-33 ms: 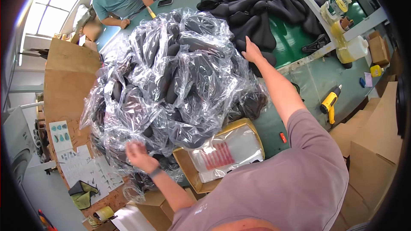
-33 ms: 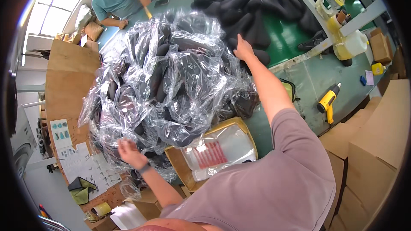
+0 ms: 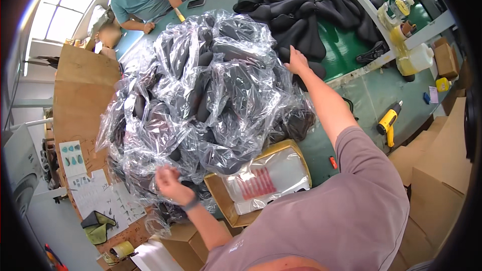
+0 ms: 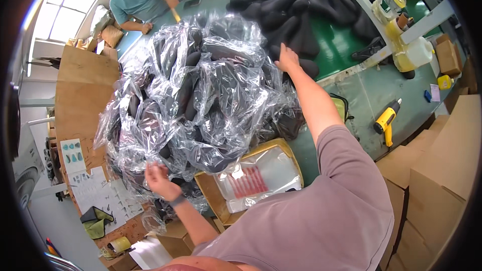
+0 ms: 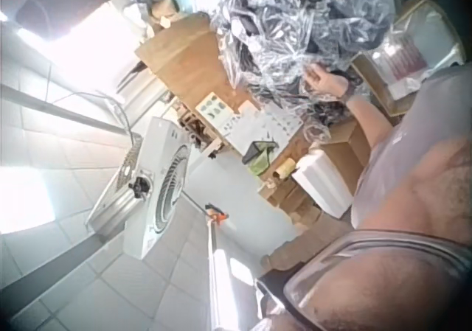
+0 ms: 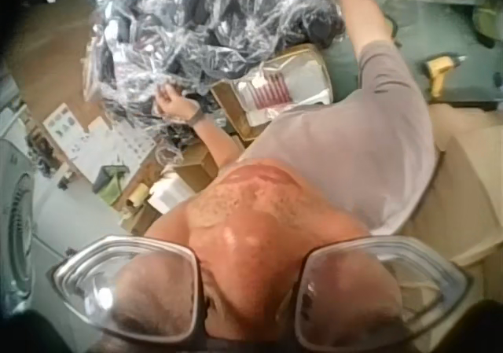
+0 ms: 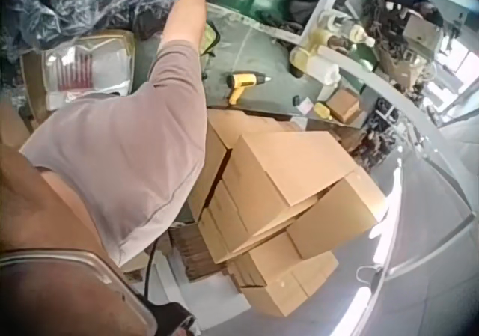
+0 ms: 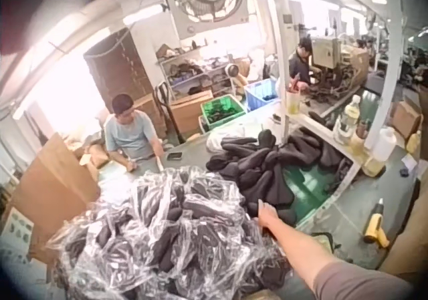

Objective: Inspecting, cleaning, and organizing bicycle seats at a factory workstation.

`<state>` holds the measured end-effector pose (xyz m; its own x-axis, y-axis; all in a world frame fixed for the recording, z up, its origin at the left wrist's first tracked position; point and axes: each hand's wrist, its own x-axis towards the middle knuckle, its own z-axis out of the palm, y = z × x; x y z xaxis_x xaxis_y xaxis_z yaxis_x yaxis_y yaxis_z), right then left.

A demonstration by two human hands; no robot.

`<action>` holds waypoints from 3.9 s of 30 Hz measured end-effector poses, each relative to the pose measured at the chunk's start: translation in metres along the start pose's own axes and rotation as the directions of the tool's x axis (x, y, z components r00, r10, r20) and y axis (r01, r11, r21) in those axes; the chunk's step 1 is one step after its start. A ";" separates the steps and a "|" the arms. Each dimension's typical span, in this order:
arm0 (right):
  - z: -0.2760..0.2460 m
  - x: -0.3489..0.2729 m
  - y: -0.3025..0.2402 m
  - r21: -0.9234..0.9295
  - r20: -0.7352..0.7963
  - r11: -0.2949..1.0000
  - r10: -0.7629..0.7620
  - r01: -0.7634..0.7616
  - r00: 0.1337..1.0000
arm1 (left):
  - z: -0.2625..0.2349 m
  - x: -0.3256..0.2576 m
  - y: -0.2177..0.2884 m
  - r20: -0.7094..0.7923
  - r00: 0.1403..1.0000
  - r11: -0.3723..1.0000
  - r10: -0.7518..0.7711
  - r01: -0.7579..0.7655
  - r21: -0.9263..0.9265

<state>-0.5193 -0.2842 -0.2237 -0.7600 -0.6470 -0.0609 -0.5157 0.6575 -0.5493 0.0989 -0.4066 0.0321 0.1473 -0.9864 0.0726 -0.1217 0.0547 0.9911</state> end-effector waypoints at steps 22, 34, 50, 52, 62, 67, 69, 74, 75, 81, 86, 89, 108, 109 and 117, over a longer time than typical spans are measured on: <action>-0.251 -0.575 -0.107 0.865 0.332 -0.307 -0.246 -0.398 0.911 | 0.003 -0.288 0.056 0.864 0.129 0.669 0.486 -0.692 -0.273; -0.201 -0.671 -0.152 0.178 -0.059 -0.530 -0.847 -0.829 0.529 | -0.047 -0.368 0.176 0.449 -0.455 0.168 0.769 -0.534 -0.829; -0.258 -0.731 -0.162 0.668 -0.411 0.688 0.022 0.284 0.912 | 0.045 -0.307 -0.136 0.863 0.503 0.715 -0.048 -0.586 0.381; -0.271 -0.728 -0.143 0.825 -0.279 0.545 0.167 0.147 0.946 | 0.035 -0.340 -0.196 0.831 0.518 0.702 -0.201 -0.516 0.491; -0.236 -0.715 0.024 0.551 0.504 0.576 0.347 -0.604 0.791 | 0.032 -0.399 -0.280 0.562 0.794 0.638 -0.231 -0.312 0.704; -0.239 -0.664 0.041 0.627 0.495 0.582 0.216 -0.518 0.841 | 0.010 -0.387 -0.301 0.264 0.930 0.899 -0.255 0.127 0.419; -0.230 -0.643 0.041 0.667 0.504 0.579 0.112 -0.468 0.857 | -0.034 -0.357 -0.304 0.410 0.723 0.659 -0.557 0.685 -0.312; -0.191 -0.588 0.047 0.723 0.627 0.472 -0.144 -0.503 0.766 | -0.053 -0.365 -0.132 0.527 0.639 0.484 -0.560 0.769 -0.418; -0.180 -0.583 0.038 0.713 0.696 0.330 -0.223 -0.619 0.682 | -0.059 -0.375 -0.094 0.578 0.618 0.383 -0.533 0.786 -0.486; -0.116 -0.581 -0.019 0.312 0.675 -0.058 -0.689 -0.948 0.264 | -0.123 -0.454 0.008 0.803 0.499 0.552 -0.326 0.790 -0.266; -0.164 -0.568 -0.056 0.534 0.618 0.097 -0.723 -0.840 0.309 | -0.179 -0.427 0.031 0.368 0.861 0.354 -0.351 0.486 -0.799; -0.193 -0.562 -0.066 0.740 0.627 0.347 -0.666 -0.575 0.404 | -0.214 -0.372 0.029 0.466 0.821 0.273 -0.330 0.556 -0.785; -0.152 -0.601 -0.238 0.670 0.520 0.742 -0.437 -0.034 0.734 | -0.182 -0.193 0.099 0.467 0.840 0.954 0.276 -0.180 -0.239; -0.149 -0.598 -0.256 0.596 0.412 0.778 -0.508 0.198 0.756 | -0.187 -0.193 0.104 0.545 0.768 0.942 0.336 -0.271 -0.199; -0.067 -0.562 -0.282 0.770 0.472 0.527 -0.093 -0.359 0.877 | -0.229 -0.221 0.092 0.708 0.549 0.886 0.445 -0.157 -0.436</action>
<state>0.0262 -0.0799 0.0213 -0.4321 -0.8103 -0.3958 0.3053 0.2815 -0.9097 0.2802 -0.1476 0.1327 -0.6679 -0.6263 0.4021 0.2975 0.2705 0.9156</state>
